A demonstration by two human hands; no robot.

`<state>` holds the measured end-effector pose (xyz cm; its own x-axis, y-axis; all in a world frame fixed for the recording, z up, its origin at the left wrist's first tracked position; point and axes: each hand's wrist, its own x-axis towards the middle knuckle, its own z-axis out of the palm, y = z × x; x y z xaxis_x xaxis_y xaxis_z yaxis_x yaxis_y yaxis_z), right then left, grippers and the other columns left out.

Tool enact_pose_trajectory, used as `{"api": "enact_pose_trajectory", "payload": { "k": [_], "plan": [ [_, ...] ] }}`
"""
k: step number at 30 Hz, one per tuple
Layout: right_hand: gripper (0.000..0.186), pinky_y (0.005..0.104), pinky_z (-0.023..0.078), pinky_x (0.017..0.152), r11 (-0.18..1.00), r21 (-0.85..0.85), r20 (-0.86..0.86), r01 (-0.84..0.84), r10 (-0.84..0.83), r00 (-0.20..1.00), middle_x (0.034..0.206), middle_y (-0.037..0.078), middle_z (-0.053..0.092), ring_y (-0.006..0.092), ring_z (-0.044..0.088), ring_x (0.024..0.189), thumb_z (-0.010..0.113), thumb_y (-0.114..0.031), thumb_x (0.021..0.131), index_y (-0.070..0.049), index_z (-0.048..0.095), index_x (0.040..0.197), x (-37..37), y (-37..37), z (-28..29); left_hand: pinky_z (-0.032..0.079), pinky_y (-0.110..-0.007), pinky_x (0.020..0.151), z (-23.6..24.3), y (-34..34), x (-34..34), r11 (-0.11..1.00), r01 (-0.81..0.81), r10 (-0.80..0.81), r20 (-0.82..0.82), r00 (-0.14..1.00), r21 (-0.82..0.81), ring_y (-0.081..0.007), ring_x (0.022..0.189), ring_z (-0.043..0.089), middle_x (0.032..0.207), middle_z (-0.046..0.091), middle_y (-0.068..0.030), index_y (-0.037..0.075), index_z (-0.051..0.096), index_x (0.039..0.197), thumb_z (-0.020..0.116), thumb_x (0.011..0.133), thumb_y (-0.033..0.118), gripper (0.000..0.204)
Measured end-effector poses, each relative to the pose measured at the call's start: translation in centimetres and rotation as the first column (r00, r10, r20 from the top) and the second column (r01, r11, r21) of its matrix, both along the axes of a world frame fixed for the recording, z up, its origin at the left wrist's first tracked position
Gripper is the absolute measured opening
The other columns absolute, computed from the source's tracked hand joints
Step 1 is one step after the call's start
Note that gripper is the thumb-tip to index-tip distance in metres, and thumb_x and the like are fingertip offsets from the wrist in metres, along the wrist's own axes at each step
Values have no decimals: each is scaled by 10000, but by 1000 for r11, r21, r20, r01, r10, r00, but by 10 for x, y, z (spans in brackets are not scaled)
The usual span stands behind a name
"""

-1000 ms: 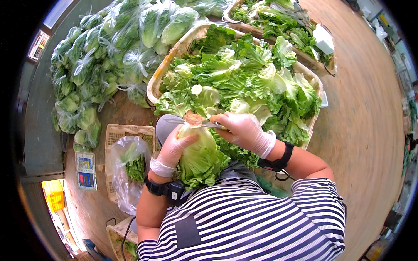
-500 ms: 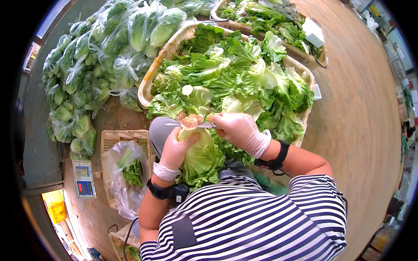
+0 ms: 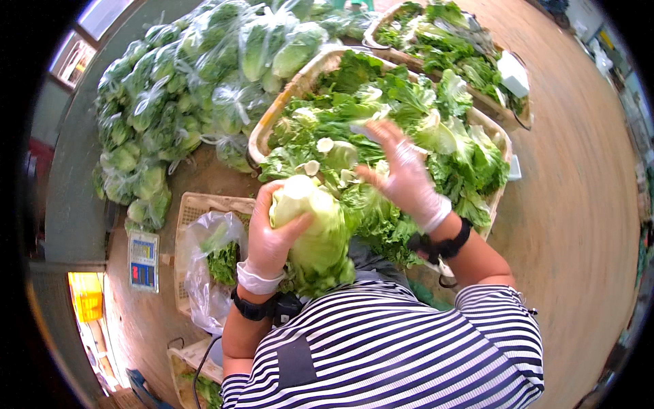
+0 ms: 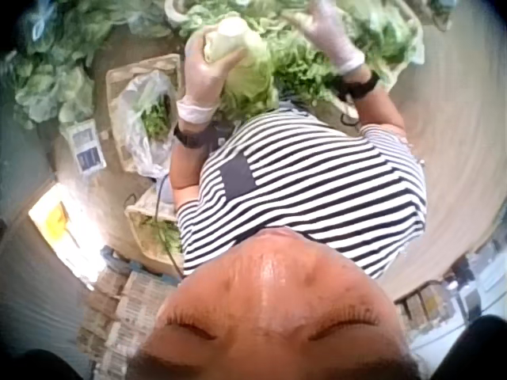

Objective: The person trims lettuce heads with a knife, removes outer leaves, and places them into plastic bags while working in a produce warehouse.

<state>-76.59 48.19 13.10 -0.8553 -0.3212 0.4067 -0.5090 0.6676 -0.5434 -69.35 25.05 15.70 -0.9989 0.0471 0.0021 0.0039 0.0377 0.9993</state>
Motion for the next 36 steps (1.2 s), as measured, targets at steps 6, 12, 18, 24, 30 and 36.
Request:
{"api": "enact_pose_trajectory", "payload": {
  "k": [6,12,18,24,30,36],
  "plan": [
    [759,301,399,933,536,-840,518,84,744,422,1218,64,489,160,481,1077,703,-349,732,-36,332,1317,24,-42,-48,395,-266,889,-28,-5,-15,959,24,-44,65,997,284,-138,999,505,1055,557,-73,15,473,1153,624,832,241,420],
    [564,331,463,881,334,-755,531,565,816,227,1134,107,563,189,566,989,584,-383,837,-17,442,1242,21,-15,-77,450,-231,736,-40,-23,-26,989,47,-71,175,982,138,-88,804,546,907,587,0,38,559,1019,611,846,181,230],
    [501,344,420,942,15,-729,242,684,941,238,1235,120,505,200,512,1093,529,-321,884,-31,418,1278,22,1,-71,437,-379,879,23,-46,-68,790,-229,293,-22,956,569,-208,1003,532,1064,571,-102,52,526,1098,581,867,238,302],
    [470,342,395,961,-52,-764,110,643,971,210,1264,107,480,203,487,1119,495,-297,901,-45,412,1289,27,-10,-72,243,-418,1020,20,-52,-55,908,-216,249,-49,967,359,-278,1282,279,1414,264,-146,68,222,1399,569,853,400,728],
    [442,340,370,981,102,-812,203,575,972,115,1293,93,456,205,462,1145,461,-273,917,-59,405,1300,31,-43,-82,201,-390,1059,-71,-173,79,316,-901,795,-435,422,-296,-264,1296,255,1427,218,-166,44,238,1377,582,854,270,666],
    [417,338,344,1000,316,-847,281,428,949,-144,1322,80,431,208,437,1170,427,-248,933,-73,399,1311,42,-122,-95,159,-422,1079,-172,-240,227,-219,-808,938,-346,-20,-547,-359,1315,184,1433,138,-235,-21,62,1393,724,704,398,1043]
  ]
}}
